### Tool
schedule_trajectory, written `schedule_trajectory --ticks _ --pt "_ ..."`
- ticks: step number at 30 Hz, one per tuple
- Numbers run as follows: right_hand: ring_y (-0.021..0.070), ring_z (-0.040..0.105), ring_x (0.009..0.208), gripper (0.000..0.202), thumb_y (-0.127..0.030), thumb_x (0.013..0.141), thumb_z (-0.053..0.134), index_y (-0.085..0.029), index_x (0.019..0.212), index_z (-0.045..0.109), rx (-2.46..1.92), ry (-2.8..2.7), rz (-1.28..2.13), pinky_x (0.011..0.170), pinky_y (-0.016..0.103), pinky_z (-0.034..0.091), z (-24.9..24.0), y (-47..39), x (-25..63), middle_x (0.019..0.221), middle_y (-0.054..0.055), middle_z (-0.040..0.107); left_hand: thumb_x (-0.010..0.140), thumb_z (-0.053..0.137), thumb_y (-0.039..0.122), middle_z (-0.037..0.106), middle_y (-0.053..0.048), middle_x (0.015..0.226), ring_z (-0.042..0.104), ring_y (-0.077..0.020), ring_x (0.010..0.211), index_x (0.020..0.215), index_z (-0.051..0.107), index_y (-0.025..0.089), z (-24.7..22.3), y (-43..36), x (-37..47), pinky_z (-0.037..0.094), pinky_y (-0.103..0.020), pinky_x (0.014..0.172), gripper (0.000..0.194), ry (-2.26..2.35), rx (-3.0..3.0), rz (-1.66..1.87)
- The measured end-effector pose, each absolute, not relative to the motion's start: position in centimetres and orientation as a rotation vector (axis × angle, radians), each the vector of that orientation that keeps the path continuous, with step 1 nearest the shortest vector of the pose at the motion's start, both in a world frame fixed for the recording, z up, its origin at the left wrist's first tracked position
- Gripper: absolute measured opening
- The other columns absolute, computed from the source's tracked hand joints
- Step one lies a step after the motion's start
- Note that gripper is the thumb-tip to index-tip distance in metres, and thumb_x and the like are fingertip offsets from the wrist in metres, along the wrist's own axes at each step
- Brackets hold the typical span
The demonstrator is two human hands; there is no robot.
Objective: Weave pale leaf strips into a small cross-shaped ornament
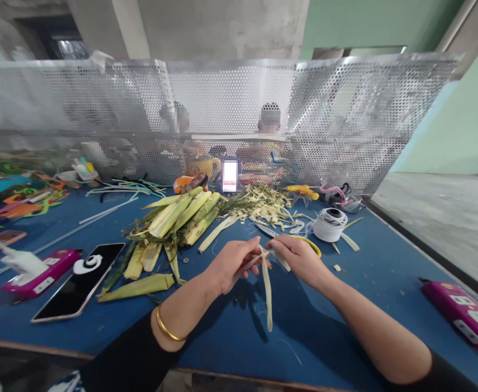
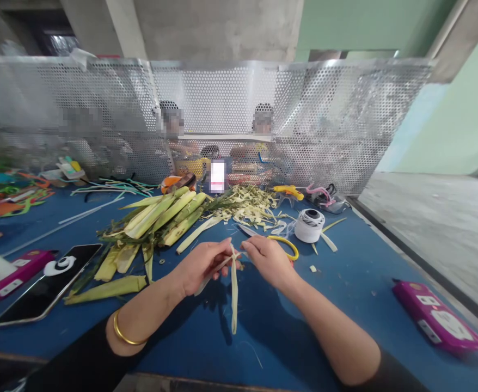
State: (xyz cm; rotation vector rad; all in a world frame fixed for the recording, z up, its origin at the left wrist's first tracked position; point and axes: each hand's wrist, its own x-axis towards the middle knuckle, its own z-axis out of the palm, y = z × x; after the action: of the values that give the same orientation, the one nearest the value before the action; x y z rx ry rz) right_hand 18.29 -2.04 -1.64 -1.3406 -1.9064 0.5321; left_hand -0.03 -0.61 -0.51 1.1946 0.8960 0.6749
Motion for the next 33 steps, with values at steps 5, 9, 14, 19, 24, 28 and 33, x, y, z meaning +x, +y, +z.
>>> schedule_trajectory --ticks 5,9,14,19,24,28,33 --pt "0.0178 0.058 0.074 0.038 -0.047 0.088 0.044 -0.019 0.08 0.067 -1.34 -1.853 0.652 0.067 0.028 0.041 -1.5 -2.3 18.0 0.078 0.004 0.067 0.069 0.071 0.035 0.07 -0.007 0.07 0.047 -0.0065 0.047 0.066 0.065 0.013 -0.3 -1.0 0.2 0.027 -0.019 0.042 0.023 0.96 1.303 0.701" --pt "0.0157 0.054 0.063 0.045 -0.054 0.085 0.046 -0.017 0.067 0.065 -1.372 -1.753 0.841 0.061 0.028 0.039 -1.8 -2.4 17.5 0.063 0.002 0.061 0.071 0.065 0.022 0.067 -0.003 0.063 0.049 -0.0072 0.046 0.063 0.065 0.014 -0.3 -1.5 0.6 0.032 -0.019 0.044 0.012 0.973 1.447 0.681" --pt "0.0133 0.051 0.055 0.033 -0.05 0.071 0.067 -0.017 0.071 0.063 -1.176 -1.456 1.209 0.054 0.027 0.04 -2.2 -3.0 16.2 0.062 -0.001 0.058 0.077 0.062 0.026 0.061 0.0 0.053 0.052 -0.0089 0.042 0.059 0.065 0.015 -0.6 -2.1 1.2 0.037 -0.021 0.047 0.022 1.026 1.569 0.547" --pt "0.0121 0.046 0.06 0.024 -0.04 0.074 0.066 -0.018 0.066 0.062 -1.176 -1.444 0.722 0.057 0.025 0.038 -1.8 -3.6 16.1 0.064 -0.001 0.052 0.08 0.058 0.038 0.055 0.001 0.044 0.051 -0.0109 0.038 0.054 0.062 0.016 -1.5 -1.8 1.2 0.037 -0.022 0.047 0.034 1.135 1.662 0.501" --pt "0.0134 0.051 0.063 0.016 -0.029 0.088 0.051 -0.02 0.075 0.057 -1.239 -1.678 0.193 0.06 0.025 0.039 -1.4 -4.9 16.3 0.07 0.0 0.059 0.082 0.054 0.036 0.053 0.002 0.044 0.043 -0.0082 0.037 0.057 0.064 0.016 -1.9 -0.9 0.8 0.033 -0.021 0.044 0.034 1.146 1.605 0.689" --pt "0.0143 0.056 0.065 0.01 -0.022 0.09 0.049 -0.02 0.082 0.056 -1.192 -1.819 -0.159 0.062 0.025 0.039 -1.3 -5.7 16.0 0.073 0.001 0.064 0.079 0.057 0.033 0.05 0.003 0.046 0.039 -0.0068 0.038 0.054 0.056 0.016 -1.8 -0.8 0.9 0.029 -0.021 0.041 0.03 1.123 1.293 0.822" --pt "0.0151 0.053 0.063 0.017 -0.014 0.092 0.046 -0.017 0.081 0.058 -0.892 -2.21 -0.622 0.068 0.031 0.035 -1.1 -6.0 15.3 0.068 0.003 0.062 0.078 0.064 0.041 0.056 0.0 0.057 0.043 -0.0065 0.044 0.079 0.069 0.011 -1.4 -0.8 0.8 0.025 -0.02 0.04 0.031 1.002 0.957 0.784"
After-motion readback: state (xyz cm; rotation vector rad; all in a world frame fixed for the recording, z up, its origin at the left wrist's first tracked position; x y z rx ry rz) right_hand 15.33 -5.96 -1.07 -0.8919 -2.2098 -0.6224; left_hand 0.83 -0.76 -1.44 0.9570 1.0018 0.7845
